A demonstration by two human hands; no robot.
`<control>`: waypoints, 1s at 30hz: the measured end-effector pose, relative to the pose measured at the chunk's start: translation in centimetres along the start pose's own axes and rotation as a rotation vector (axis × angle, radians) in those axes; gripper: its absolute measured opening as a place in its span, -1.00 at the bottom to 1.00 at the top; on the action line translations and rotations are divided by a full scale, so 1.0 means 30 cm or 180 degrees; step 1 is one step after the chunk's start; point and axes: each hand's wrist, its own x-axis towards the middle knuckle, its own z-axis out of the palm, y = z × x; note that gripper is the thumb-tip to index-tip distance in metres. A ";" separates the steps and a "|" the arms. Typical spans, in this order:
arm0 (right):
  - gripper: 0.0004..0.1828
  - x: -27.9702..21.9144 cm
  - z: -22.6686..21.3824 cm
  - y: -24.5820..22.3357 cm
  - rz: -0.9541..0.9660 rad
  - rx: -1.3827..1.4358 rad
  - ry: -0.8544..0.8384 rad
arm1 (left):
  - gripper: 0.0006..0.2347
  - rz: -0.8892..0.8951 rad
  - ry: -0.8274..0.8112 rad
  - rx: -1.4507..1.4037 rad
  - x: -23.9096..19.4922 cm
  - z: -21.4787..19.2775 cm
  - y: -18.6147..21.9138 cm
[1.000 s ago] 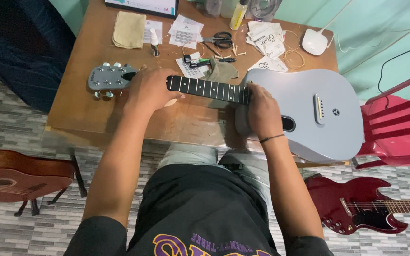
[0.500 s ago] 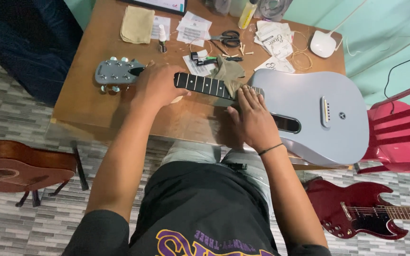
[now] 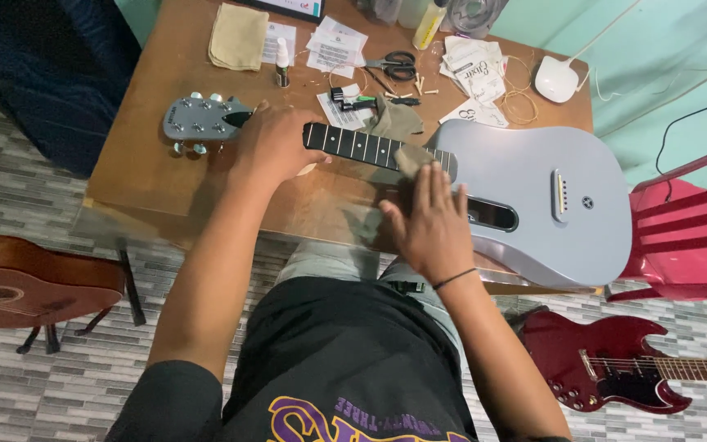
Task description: The person wipes the body, neck, and headstock of a silver acoustic guitar using a cloth. The guitar is placed on a wooden table with various items nearby, including a calendar, scissors, and cleaning supplies.
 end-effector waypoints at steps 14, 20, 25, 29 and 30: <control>-0.04 0.027 0.013 -0.100 -0.0172 0.0390 0.0233 | -0.51 0.0007 0.0023 -0.0155 -0.004 -0.002 0.007; 0.02 0.084 0.045 0.091 0.0377 0.0235 0.0232 | -0.52 -0.0027 0.0036 -0.0031 -0.006 0.011 0.002; -0.01 0.109 0.016 0.104 0.0476 0.0725 0.0064 | -0.51 -0.0055 0.0080 -0.0434 -0.019 -0.020 0.022; -0.01 -0.018 0.011 0.033 0.0402 0.0487 0.0020 | -0.52 0.0004 0.0088 -0.0325 -0.012 0.001 0.012; -0.04 -0.051 0.017 0.017 0.0400 0.0408 0.0003 | -0.52 -0.0001 0.0137 -0.0448 -0.020 -0.005 0.017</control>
